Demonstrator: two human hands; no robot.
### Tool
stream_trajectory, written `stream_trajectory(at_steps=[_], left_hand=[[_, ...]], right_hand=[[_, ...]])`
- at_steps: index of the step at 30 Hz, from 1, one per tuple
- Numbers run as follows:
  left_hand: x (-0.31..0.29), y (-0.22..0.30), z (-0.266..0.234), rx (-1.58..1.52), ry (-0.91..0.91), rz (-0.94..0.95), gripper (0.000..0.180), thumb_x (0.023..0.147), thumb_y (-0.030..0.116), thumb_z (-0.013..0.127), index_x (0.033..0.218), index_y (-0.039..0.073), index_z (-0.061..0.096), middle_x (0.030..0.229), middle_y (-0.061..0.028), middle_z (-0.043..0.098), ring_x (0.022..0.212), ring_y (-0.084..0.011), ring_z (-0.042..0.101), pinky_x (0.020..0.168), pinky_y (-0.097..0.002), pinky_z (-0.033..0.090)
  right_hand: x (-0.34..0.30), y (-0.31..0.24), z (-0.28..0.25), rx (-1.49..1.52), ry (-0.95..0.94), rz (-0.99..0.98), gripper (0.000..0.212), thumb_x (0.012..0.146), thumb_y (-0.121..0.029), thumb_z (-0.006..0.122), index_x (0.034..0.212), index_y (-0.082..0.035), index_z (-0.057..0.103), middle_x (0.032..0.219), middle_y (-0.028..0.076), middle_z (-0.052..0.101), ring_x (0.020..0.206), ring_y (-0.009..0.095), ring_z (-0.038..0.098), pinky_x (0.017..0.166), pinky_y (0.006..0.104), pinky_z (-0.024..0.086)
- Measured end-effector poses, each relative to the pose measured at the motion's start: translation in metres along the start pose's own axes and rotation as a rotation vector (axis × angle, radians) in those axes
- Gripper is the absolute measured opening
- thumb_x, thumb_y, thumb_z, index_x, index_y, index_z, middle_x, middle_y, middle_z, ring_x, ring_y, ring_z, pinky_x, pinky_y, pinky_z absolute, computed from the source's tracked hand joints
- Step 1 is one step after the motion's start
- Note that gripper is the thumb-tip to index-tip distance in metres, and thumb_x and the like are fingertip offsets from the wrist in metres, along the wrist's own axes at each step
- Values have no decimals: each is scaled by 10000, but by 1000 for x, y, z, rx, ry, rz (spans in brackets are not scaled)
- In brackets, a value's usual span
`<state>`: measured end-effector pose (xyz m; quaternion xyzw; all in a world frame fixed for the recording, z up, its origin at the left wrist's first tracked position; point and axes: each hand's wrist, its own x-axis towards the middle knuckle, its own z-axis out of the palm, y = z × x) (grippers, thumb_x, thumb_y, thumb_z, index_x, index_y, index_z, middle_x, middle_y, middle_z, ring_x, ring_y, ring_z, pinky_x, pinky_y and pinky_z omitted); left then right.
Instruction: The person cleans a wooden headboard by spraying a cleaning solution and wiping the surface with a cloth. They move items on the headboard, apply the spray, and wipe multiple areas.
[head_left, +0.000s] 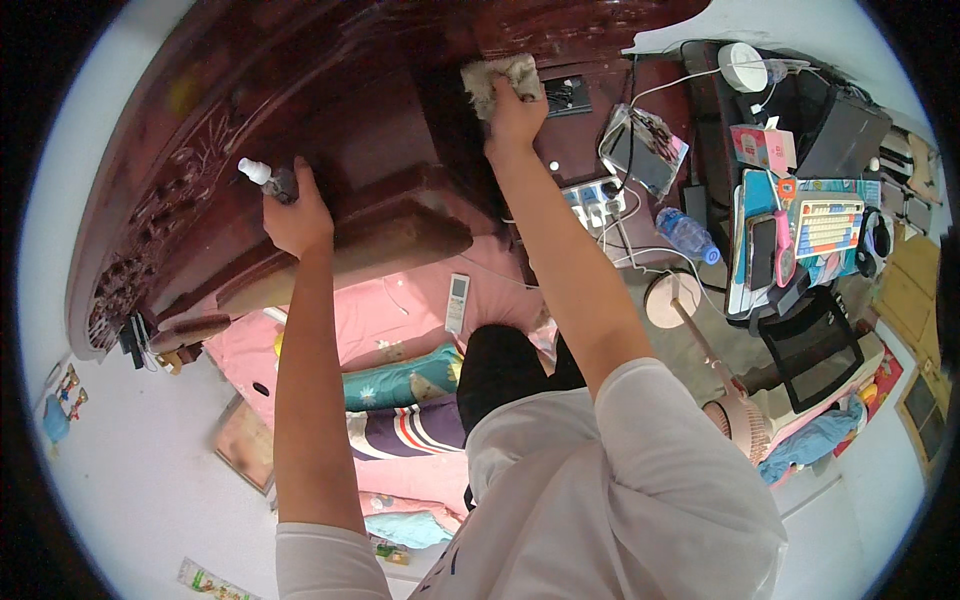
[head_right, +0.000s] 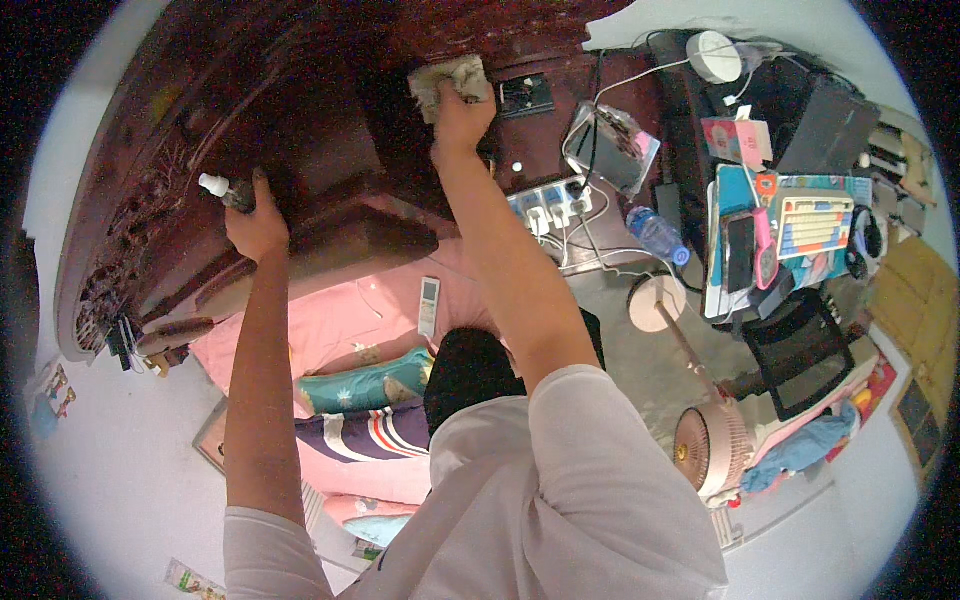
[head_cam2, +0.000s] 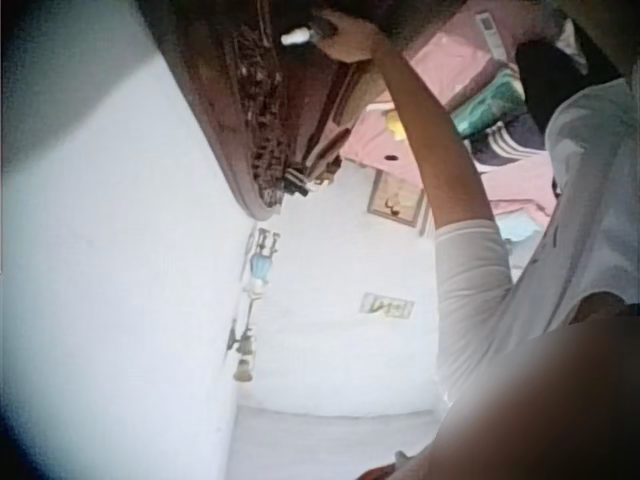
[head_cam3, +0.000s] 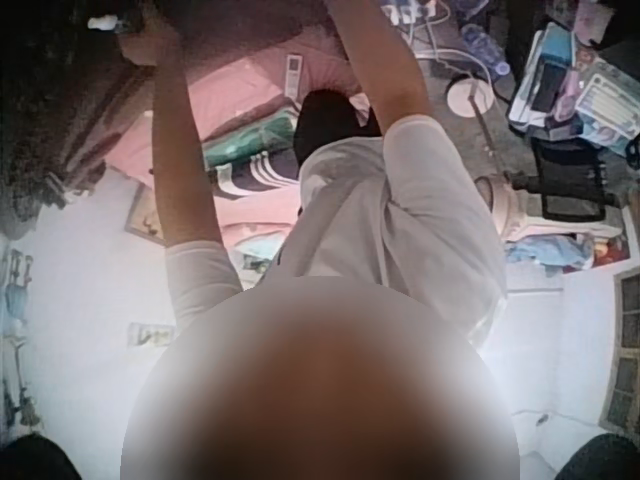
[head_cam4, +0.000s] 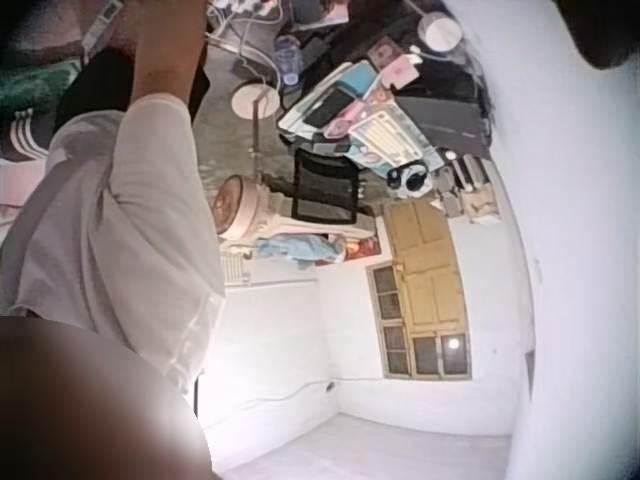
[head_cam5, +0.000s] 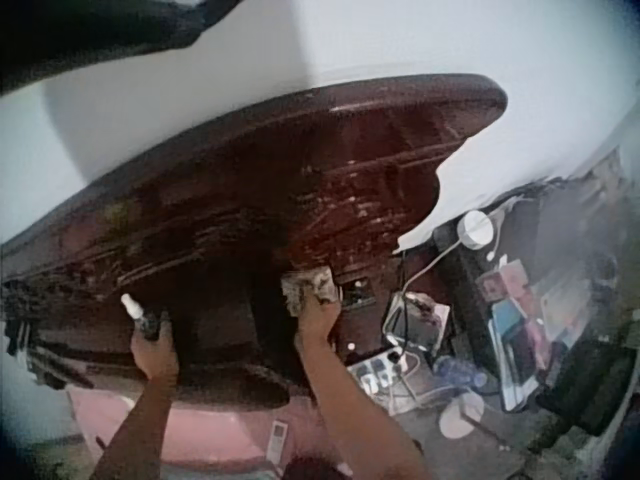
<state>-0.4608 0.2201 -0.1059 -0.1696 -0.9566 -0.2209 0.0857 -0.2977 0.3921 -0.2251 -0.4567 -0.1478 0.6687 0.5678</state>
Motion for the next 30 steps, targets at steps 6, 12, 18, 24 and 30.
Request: stream_trajectory(at_steps=[6, 12, 18, 24, 30], left_hand=[[0, 0, -2, -41, -22, 9, 555, 798, 530, 710, 958, -1, 685, 929, -158, 715, 888, -347, 678, 800, -454, 500], [1, -2, 0, -64, -17, -8, 551, 799, 518, 713, 979, -1, 684, 941, -157, 716, 892, -338, 679, 804, -448, 500], [2, -2, 3, -80, -18, 58, 546, 796, 517, 715, 962, -2, 682, 927, -163, 714, 873, -348, 677, 796, -458, 498], [3, -1, 3, -65, -21, 21, 542, 793, 524, 714, 937, 3, 681, 901, -155, 715, 864, -349, 678, 793, -464, 497], [0, 2, 1, -51, -3, 27, 548, 790, 529, 716, 943, 3, 684, 901, -156, 716, 869, -346, 679, 803, -461, 500]], right_hand=[[51, 42, -46, -306, 66, -13, 338, 784, 37, 672, 1107, -13, 588, 1019, 81, 647, 900, 194, 628, 789, 324, 519], [49, 33, -43, -165, 58, 58, 310, 792, 36, 669, 1088, -21, 595, 1034, 77, 660, 877, 230, 646, 748, 368, 522], [15, -15, -31, -157, -182, 15, 340, 816, -5, 705, 1138, -6, 596, 1043, 62, 659, 935, 183, 618, 826, 331, 496], [20, -41, -56, -527, -260, -78, 301, 853, -171, 750, 1058, 18, 637, 974, 39, 691, 861, 120, 615, 780, 291, 495], [32, -52, -63, -827, -224, -485, 303, 750, -134, 785, 1004, -15, 670, 937, 173, 701, 876, 303, 695, 767, 367, 529]])
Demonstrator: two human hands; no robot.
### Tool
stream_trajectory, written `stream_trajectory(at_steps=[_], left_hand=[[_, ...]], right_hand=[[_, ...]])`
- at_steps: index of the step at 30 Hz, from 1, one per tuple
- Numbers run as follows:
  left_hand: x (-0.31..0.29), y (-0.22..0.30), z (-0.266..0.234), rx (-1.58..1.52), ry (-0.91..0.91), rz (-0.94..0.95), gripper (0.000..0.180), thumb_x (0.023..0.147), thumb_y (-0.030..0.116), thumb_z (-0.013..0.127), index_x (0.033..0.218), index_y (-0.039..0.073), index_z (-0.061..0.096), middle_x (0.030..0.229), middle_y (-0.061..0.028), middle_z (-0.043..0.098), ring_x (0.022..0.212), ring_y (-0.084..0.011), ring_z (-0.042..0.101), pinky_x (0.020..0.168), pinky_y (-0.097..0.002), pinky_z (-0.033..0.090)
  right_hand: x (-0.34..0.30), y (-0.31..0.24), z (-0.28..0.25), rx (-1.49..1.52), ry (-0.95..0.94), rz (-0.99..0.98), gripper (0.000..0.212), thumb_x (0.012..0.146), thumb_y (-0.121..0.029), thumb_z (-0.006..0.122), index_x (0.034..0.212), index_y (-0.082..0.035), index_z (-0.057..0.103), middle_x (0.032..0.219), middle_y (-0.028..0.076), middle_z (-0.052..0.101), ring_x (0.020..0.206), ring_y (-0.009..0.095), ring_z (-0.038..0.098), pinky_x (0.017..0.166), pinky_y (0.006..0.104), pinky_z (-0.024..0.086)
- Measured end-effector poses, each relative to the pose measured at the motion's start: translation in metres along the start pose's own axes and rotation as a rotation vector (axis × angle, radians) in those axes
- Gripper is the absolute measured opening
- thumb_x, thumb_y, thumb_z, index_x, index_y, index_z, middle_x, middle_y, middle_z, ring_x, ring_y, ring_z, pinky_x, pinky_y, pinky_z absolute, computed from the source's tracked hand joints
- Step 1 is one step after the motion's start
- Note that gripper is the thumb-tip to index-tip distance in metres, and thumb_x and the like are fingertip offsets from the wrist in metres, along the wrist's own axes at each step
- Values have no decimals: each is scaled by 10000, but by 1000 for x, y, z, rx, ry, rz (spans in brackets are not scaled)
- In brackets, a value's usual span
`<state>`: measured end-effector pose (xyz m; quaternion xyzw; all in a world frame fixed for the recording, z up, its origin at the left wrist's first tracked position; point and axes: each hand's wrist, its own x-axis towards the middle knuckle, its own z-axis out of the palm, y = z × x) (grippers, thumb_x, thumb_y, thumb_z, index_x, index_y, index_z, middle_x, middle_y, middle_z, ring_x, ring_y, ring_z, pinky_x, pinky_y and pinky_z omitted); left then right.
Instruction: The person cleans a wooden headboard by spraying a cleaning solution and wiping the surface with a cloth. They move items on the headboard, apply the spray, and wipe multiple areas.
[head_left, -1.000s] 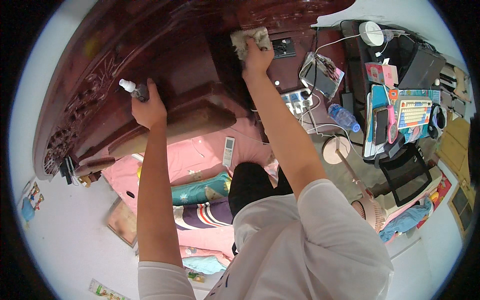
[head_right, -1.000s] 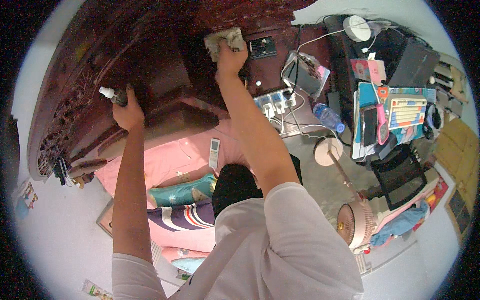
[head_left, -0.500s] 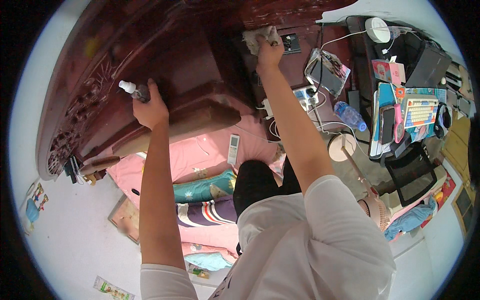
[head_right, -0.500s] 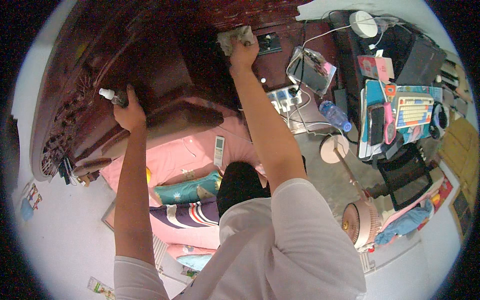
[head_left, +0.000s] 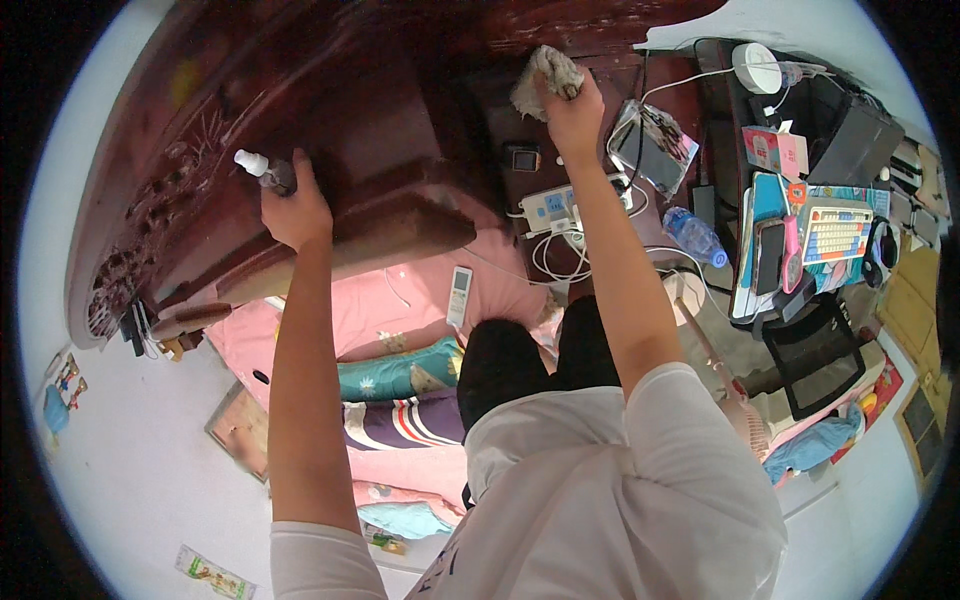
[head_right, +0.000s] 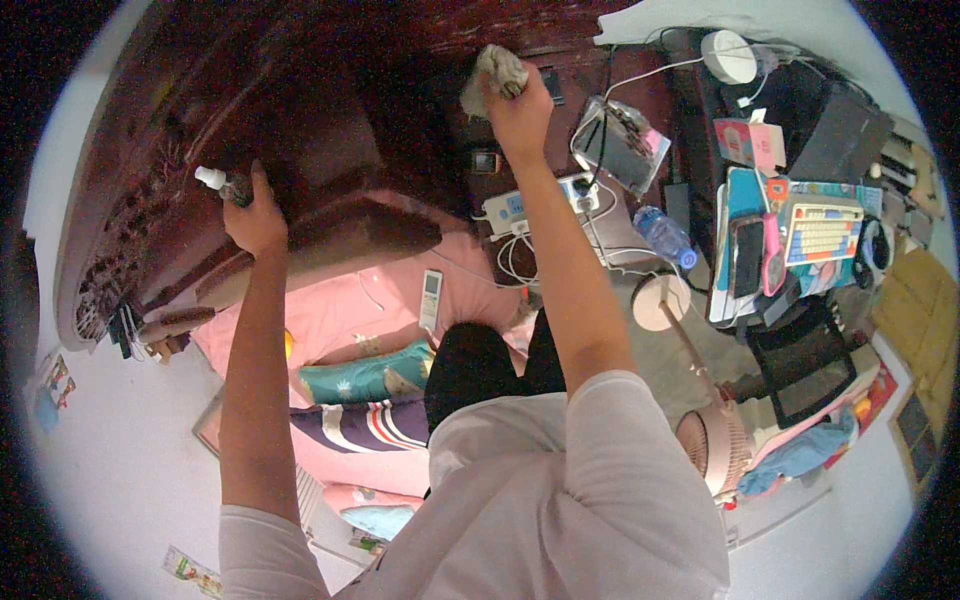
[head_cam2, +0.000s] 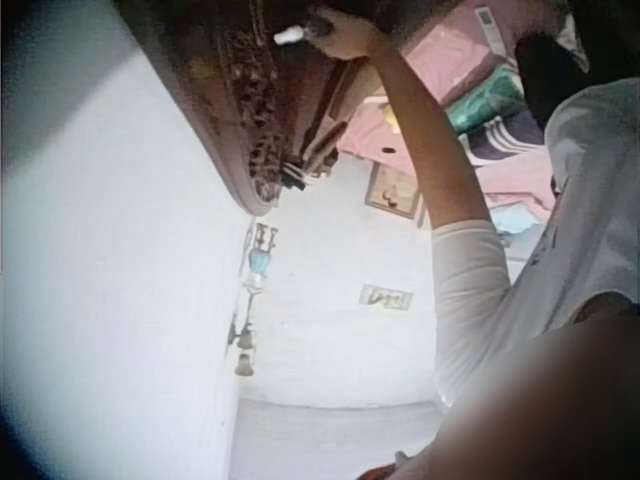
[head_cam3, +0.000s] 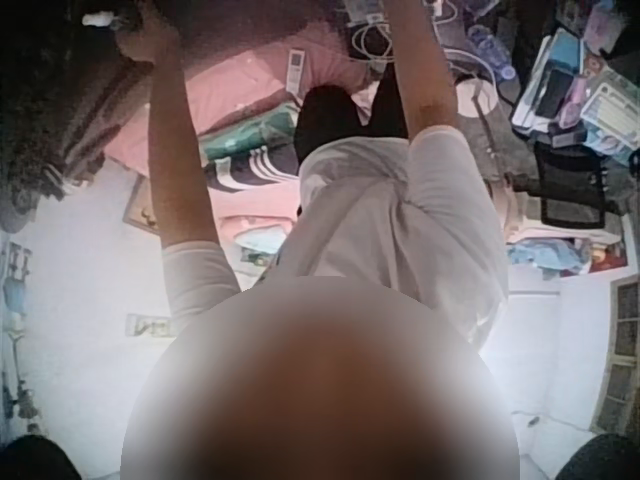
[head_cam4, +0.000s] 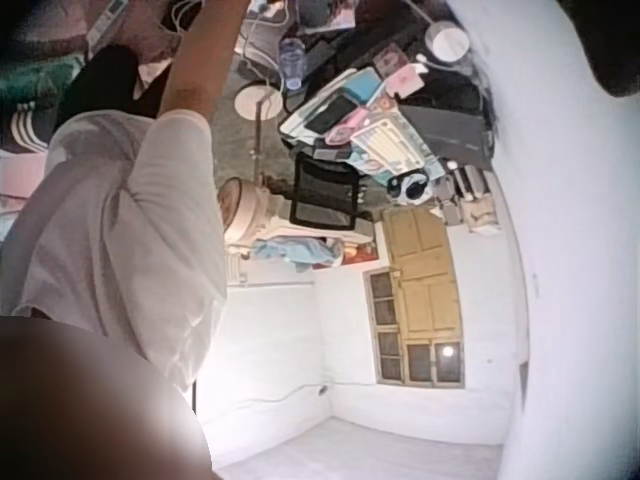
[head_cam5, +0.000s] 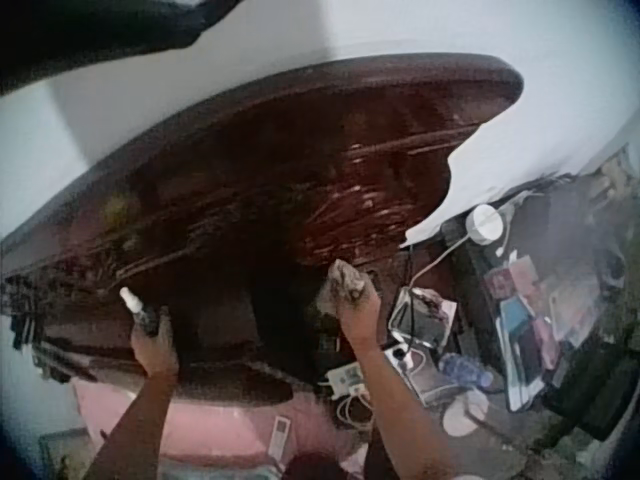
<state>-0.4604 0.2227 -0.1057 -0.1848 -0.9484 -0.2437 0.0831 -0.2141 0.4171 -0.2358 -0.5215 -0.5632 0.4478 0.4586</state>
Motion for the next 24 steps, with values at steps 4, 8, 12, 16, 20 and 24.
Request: stream_trajectory(at_steps=[4, 8, 12, 16, 20, 24], left_hand=[[1, -1, 0, 7, -16, -16, 550, 790, 531, 715, 951, 5, 686, 906, -154, 717, 872, -344, 681, 804, -457, 502], [1, -2, 2, -99, -1, 32, 551, 788, 534, 717, 950, 8, 685, 903, -154, 717, 869, -344, 683, 804, -456, 502], [1, 1, 1, 29, -5, -28, 539, 790, 523, 721, 945, 8, 685, 910, -155, 716, 873, -342, 683, 807, -451, 502], [0, 2, 0, 20, -21, -35, 541, 789, 524, 725, 944, 7, 685, 910, -154, 716, 873, -343, 683, 806, -452, 502], [-1, -2, 0, -27, 0, -19, 550, 786, 530, 725, 942, 5, 683, 903, -152, 717, 867, -347, 682, 802, -455, 502], [0, 0, 0, -3, 1, -9, 538, 790, 517, 723, 938, 2, 682, 895, -153, 717, 863, -348, 681, 795, -457, 502]], right_hand=[[9, 13, 9, -103, 111, -117, 247, 703, -32, 738, 944, -16, 688, 894, 160, 694, 815, 324, 678, 752, 365, 524], [6, 20, 28, -15, 263, -57, 194, 717, 11, 667, 909, 4, 689, 843, 143, 683, 761, 295, 652, 728, 356, 508], [-2, 8, 56, 123, 357, 73, 198, 732, 3, 659, 926, 40, 672, 802, 117, 676, 742, 169, 618, 698, 322, 493], [-9, -3, 47, 22, 186, -28, 252, 689, 48, 572, 917, 26, 678, 882, 169, 647, 815, 311, 642, 755, 358, 497], [0, 7, 16, -112, -6, -77, 248, 665, 13, 654, 912, 10, 683, 866, 202, 655, 823, 394, 645, 747, 401, 512], [10, 20, 13, -72, 126, 23, 207, 672, -45, 719, 868, 11, 679, 799, 187, 668, 738, 387, 650, 689, 408, 513]])
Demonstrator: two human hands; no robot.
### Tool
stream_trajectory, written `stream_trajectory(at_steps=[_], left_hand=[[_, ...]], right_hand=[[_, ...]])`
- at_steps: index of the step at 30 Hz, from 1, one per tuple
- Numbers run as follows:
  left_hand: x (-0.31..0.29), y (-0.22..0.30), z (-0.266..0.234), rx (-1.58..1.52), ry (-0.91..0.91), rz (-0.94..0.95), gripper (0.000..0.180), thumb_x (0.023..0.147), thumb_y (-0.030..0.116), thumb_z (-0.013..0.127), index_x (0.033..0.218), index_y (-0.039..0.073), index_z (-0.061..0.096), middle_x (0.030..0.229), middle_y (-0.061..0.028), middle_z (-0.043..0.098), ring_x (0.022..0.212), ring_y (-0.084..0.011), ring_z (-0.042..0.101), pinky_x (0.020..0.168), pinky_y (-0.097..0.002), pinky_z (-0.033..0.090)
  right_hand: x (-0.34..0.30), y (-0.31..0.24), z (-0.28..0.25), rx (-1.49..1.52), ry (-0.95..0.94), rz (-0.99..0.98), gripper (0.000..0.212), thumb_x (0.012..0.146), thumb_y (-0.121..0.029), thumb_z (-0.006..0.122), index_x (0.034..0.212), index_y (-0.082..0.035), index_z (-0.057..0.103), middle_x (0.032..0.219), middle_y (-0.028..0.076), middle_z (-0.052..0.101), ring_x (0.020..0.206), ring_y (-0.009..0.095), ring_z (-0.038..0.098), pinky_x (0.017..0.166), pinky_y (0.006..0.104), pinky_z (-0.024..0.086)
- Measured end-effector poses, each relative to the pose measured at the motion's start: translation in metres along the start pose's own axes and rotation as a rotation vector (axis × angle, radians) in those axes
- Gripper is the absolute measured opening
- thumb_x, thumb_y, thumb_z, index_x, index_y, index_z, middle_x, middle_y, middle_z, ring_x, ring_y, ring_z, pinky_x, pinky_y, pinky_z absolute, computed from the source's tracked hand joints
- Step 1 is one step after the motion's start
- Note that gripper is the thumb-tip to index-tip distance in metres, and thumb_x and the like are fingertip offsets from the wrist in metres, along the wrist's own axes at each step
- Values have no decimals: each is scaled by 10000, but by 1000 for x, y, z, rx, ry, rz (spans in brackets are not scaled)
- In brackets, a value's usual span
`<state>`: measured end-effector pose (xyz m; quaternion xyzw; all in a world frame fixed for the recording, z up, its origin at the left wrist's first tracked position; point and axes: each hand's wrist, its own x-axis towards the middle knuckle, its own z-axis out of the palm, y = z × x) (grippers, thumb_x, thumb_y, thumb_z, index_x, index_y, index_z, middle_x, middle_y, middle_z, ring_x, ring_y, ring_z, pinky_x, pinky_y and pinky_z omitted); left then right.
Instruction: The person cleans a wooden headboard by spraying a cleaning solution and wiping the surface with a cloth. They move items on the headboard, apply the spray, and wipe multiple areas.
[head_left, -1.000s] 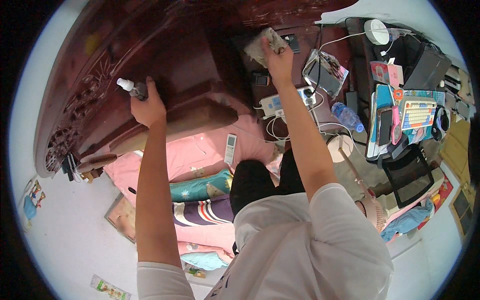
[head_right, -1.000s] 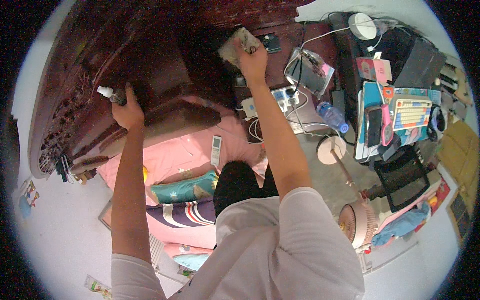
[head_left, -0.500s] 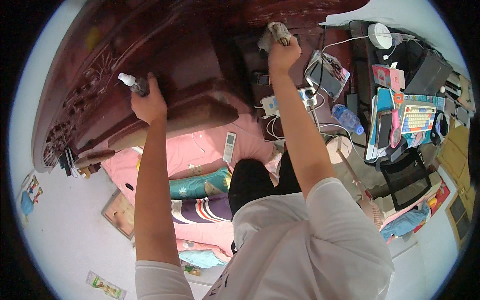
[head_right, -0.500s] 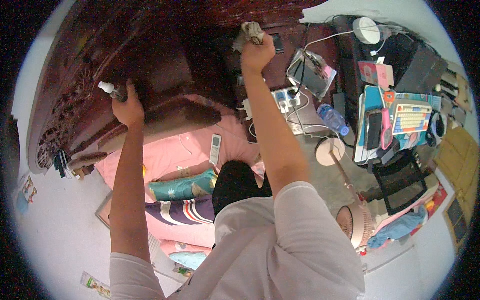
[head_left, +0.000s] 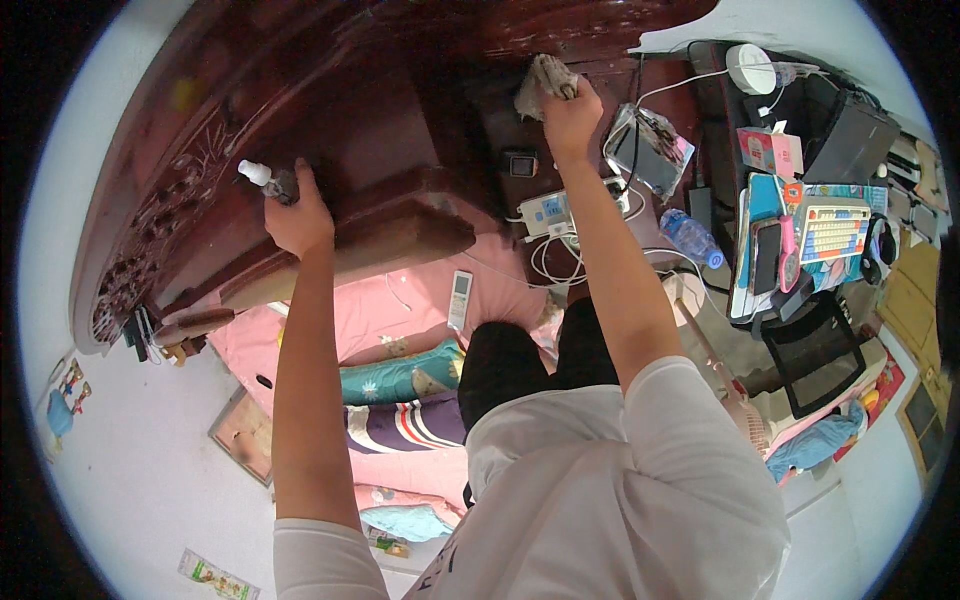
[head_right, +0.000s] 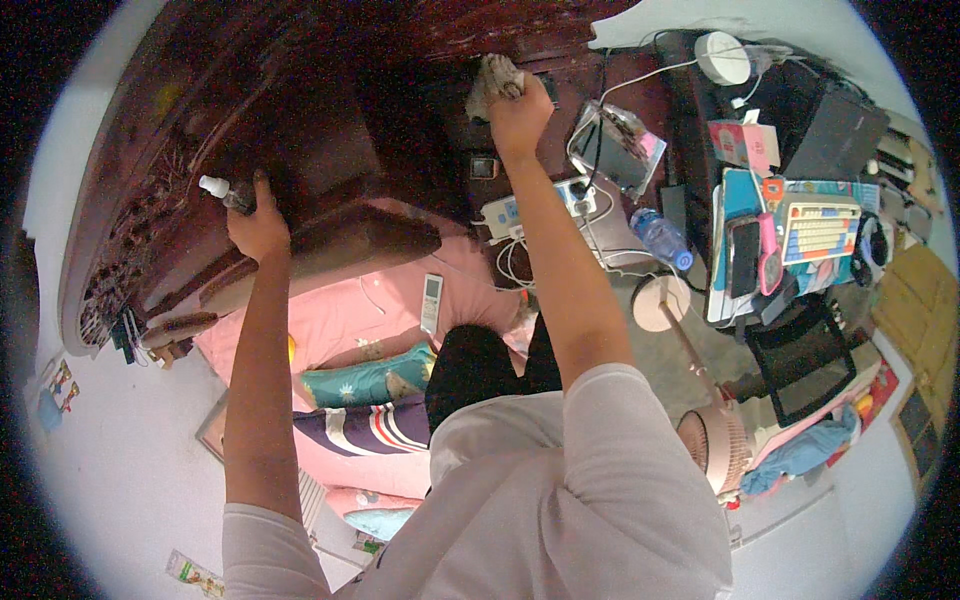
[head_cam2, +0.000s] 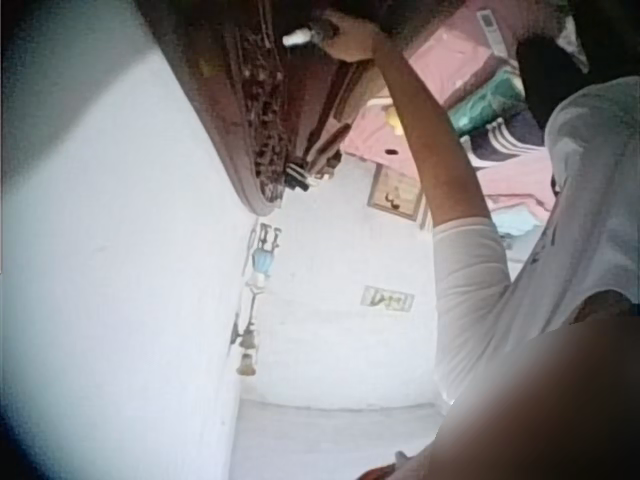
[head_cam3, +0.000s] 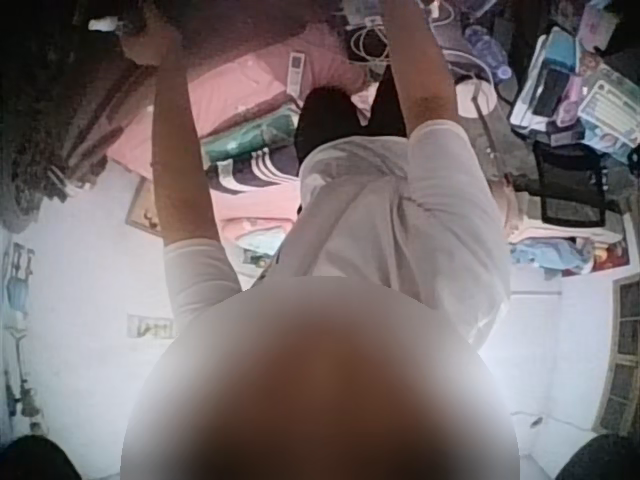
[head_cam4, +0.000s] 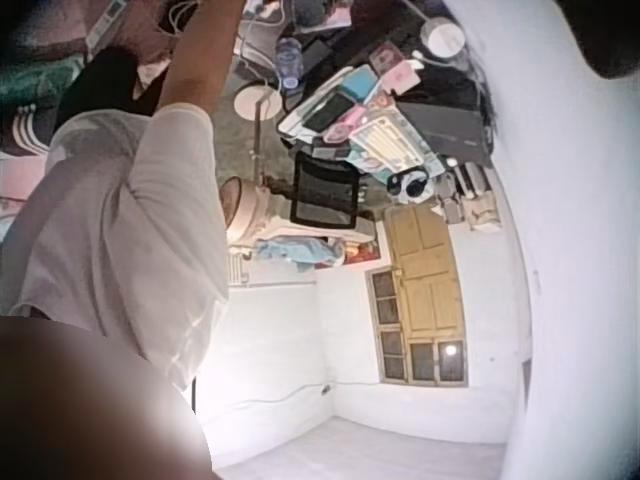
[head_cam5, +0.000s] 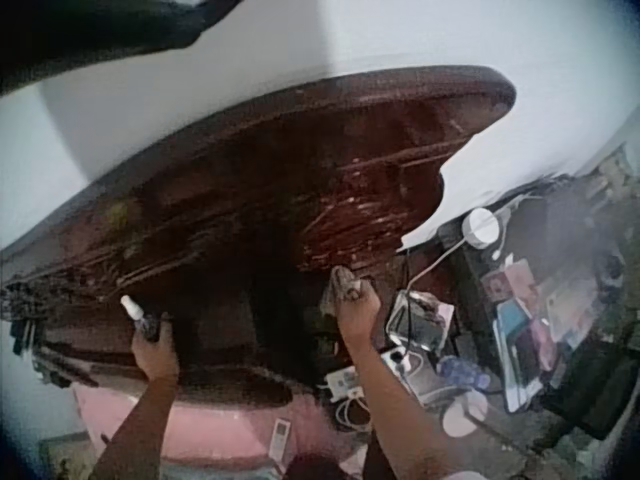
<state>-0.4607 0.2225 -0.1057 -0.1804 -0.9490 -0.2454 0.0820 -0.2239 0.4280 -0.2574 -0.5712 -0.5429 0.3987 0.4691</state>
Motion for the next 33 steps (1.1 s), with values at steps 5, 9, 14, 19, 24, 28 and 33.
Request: stream_trajectory(at_steps=[5, 9, 14, 19, 24, 28, 33], left_hand=[[-1, 2, 2, -38, -28, -11, 524, 793, 505, 720, 924, -1, 681, 882, -155, 714, 845, -352, 678, 787, -462, 501], [1, 1, 1, 8, -15, -4, 530, 790, 510, 721, 921, -1, 680, 881, -160, 712, 842, -358, 676, 786, -464, 499], [-1, -9, 3, -11, 24, 10, 548, 788, 523, 720, 931, -5, 683, 887, -169, 712, 850, -361, 677, 787, -465, 498], [1, 1, 3, -4, -13, 15, 557, 785, 532, 720, 924, -7, 689, 902, -166, 716, 858, -363, 680, 791, -464, 501], [2, -6, 4, -9, 13, 27, 557, 783, 539, 718, 915, -2, 691, 902, -164, 717, 859, -362, 681, 786, -467, 501], [3, -7, 3, -2, 0, 5, 555, 785, 540, 714, 926, 4, 690, 901, -163, 716, 865, -358, 680, 794, -465, 499], [4, -6, 4, 22, -6, -8, 564, 788, 548, 711, 940, 6, 684, 899, -157, 714, 864, -353, 677, 802, -463, 499]], right_hand=[[-11, -25, 31, 146, 105, 53, 202, 663, 3, 656, 865, 23, 654, 820, 154, 658, 742, 318, 638, 704, 395, 503], [-17, -21, 34, 80, 33, -139, 260, 654, -1, 666, 913, 14, 652, 844, 159, 637, 766, 355, 615, 713, 393, 495], [-10, -19, 2, -57, -137, -99, 319, 615, -13, 710, 930, -3, 659, 847, 164, 635, 790, 392, 611, 713, 415, 491], [-7, -8, 26, 86, -9, -132, 310, 622, 13, 687, 929, 2, 649, 826, 179, 614, 817, 415, 587, 726, 434, 487], [1, -6, 14, -50, -154, -312, 304, 666, 11, 670, 969, 1, 653, 912, 211, 642, 897, 400, 614, 795, 378, 504], [2, -10, -11, 232, -319, 183, 312, 729, -41, 729, 1026, 12, 647, 969, 159, 675, 907, 286, 655, 780, 354, 524], [-17, -25, 11, 699, -53, 751, 263, 840, -15, 674, 1088, 16, 590, 1031, 125, 664, 857, 267, 681, 699, 380, 593]])
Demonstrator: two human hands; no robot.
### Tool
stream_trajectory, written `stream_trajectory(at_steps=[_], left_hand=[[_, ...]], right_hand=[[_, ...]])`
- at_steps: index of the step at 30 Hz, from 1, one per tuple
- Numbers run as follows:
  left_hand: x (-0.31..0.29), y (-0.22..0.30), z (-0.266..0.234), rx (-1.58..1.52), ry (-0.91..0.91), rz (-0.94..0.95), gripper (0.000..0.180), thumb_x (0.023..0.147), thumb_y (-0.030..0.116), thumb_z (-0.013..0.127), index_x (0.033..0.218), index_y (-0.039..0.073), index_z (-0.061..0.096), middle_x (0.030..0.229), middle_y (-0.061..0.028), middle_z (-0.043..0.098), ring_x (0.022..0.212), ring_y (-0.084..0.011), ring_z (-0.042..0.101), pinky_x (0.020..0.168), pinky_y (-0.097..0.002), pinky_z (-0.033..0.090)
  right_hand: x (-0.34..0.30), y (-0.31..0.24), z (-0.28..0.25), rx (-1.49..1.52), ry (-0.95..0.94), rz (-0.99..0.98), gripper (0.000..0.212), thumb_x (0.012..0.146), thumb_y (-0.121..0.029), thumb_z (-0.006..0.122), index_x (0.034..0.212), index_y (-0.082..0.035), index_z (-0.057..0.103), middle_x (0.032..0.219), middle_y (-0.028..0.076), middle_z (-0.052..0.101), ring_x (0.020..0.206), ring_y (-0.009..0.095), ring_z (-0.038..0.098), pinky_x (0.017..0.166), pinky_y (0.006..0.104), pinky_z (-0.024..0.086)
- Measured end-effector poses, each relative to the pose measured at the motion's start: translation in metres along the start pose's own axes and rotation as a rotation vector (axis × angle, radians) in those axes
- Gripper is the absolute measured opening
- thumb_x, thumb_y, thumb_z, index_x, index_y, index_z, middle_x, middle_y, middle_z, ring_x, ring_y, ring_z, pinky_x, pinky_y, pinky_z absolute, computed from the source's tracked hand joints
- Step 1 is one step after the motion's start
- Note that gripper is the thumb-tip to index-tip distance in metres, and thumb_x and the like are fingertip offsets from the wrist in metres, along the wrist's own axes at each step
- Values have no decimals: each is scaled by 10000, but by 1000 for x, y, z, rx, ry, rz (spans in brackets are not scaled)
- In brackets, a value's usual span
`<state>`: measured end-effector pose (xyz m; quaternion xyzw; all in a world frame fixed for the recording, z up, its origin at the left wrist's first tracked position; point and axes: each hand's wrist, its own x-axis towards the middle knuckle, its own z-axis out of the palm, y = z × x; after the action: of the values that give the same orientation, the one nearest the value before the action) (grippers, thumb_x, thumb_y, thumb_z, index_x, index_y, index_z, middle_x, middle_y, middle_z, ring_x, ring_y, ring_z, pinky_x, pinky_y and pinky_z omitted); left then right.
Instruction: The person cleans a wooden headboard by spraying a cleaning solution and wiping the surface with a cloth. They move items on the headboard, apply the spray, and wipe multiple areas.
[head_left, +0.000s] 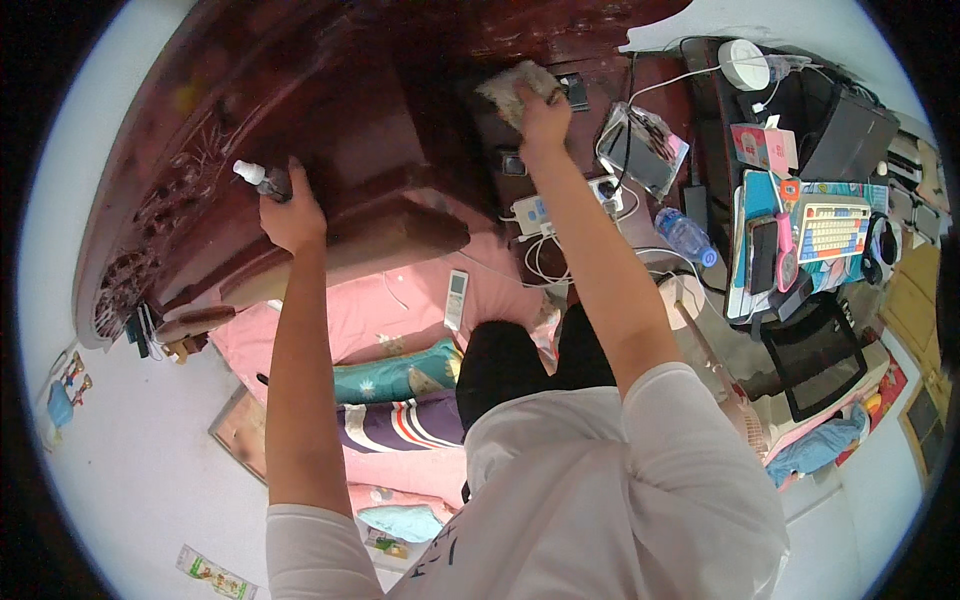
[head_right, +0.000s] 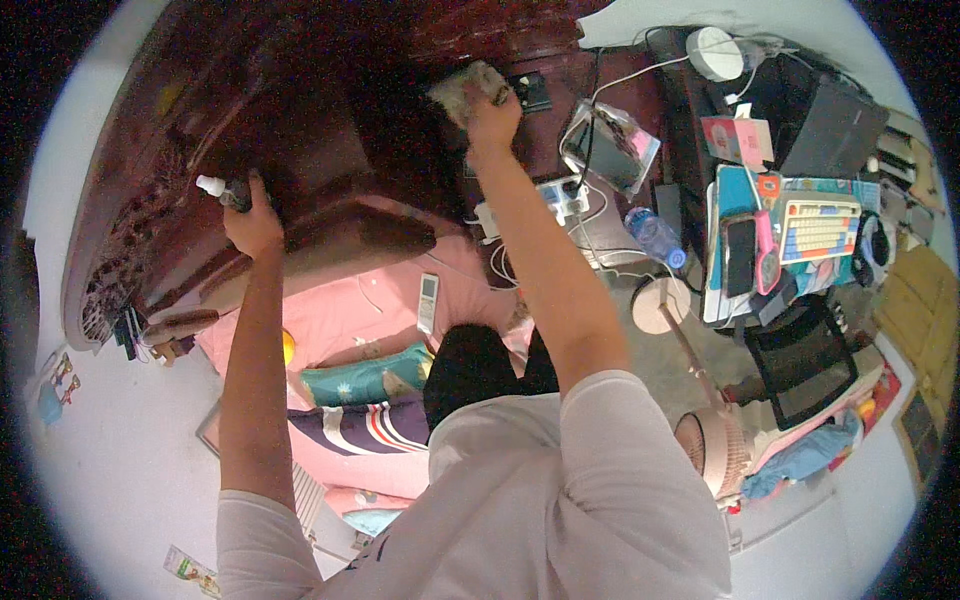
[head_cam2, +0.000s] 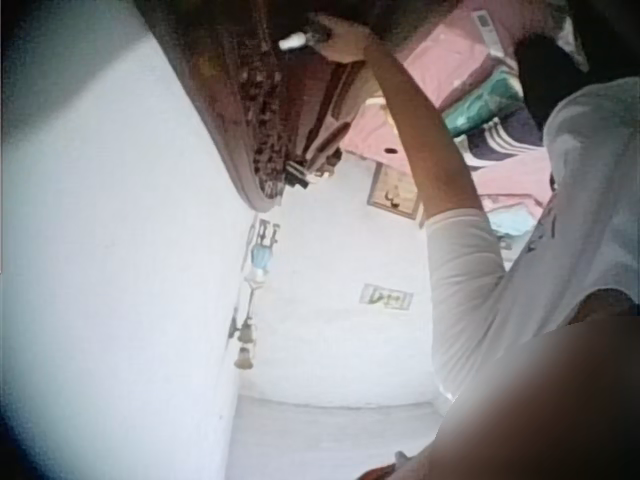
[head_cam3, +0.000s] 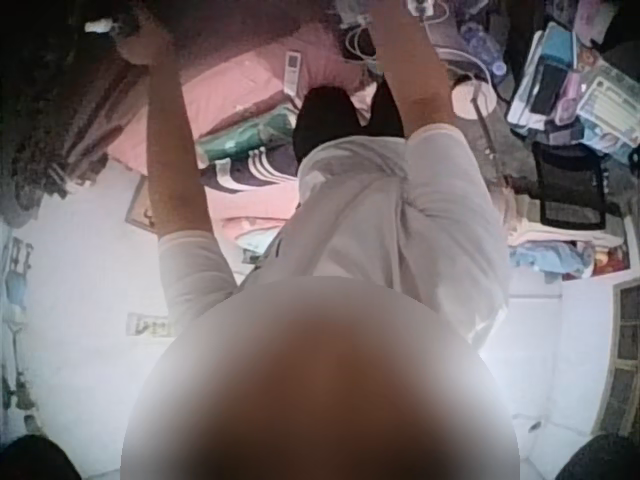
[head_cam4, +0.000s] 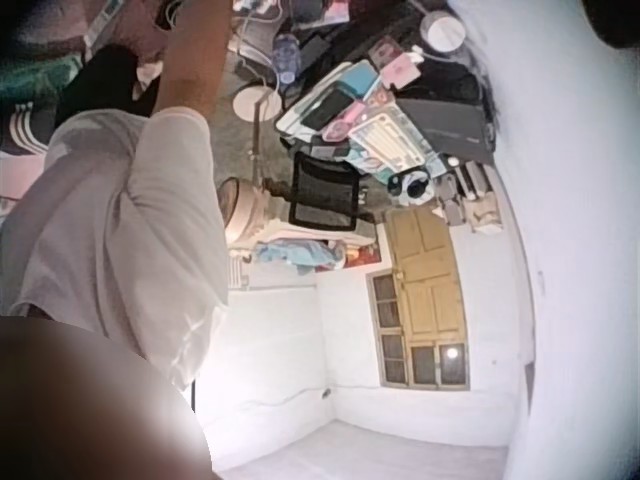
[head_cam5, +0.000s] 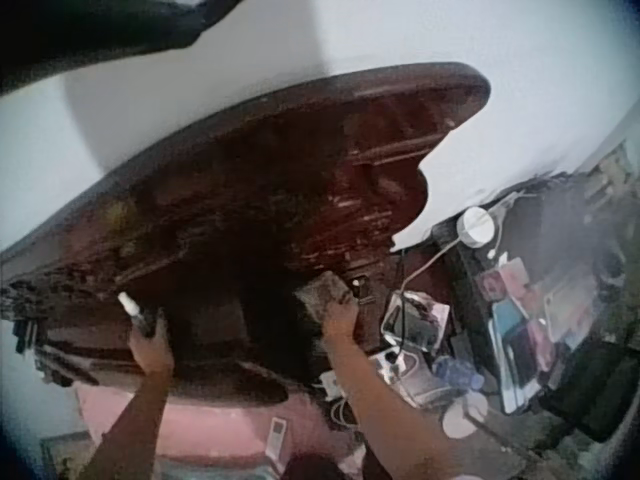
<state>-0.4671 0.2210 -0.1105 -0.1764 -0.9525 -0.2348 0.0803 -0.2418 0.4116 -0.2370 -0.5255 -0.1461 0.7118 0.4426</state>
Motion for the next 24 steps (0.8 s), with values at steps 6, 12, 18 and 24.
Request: stream_trajectory(at_steps=[6, 12, 18, 24], left_hand=[[-1, 1, -2, -25, -35, -29, 564, 786, 555, 710, 939, 12, 684, 905, -153, 716, 865, -351, 678, 807, -463, 503], [-4, 3, -1, 34, 9, -9, 549, 788, 550, 707, 938, 22, 689, 902, -145, 719, 859, -349, 685, 795, -462, 511], [-4, 6, -3, -17, 7, -7, 538, 793, 537, 703, 930, 17, 688, 890, -146, 719, 847, -351, 686, 789, -461, 513], [-5, 6, -3, -30, 0, 14, 539, 790, 530, 711, 933, 11, 690, 893, -153, 720, 855, -355, 686, 796, -459, 512]], right_hand=[[-7, 9, 38, 297, -53, 144, 307, 885, -2, 595, 1175, 10, 496, 1098, 155, 618, 900, 304, 672, 700, 433, 613], [-31, -16, 45, 335, -122, 80, 270, 903, 2, 564, 1162, 3, 491, 1068, 144, 623, 902, 294, 673, 703, 427, 608], [-44, -42, 48, 291, -169, -204, 246, 847, 28, 632, 1080, 8, 558, 981, 108, 645, 832, 236, 668, 656, 395, 592], [-34, -43, 38, 139, -137, -312, 265, 808, 21, 679, 1047, 8, 565, 995, 73, 639, 848, 176, 629, 749, 317, 520]])
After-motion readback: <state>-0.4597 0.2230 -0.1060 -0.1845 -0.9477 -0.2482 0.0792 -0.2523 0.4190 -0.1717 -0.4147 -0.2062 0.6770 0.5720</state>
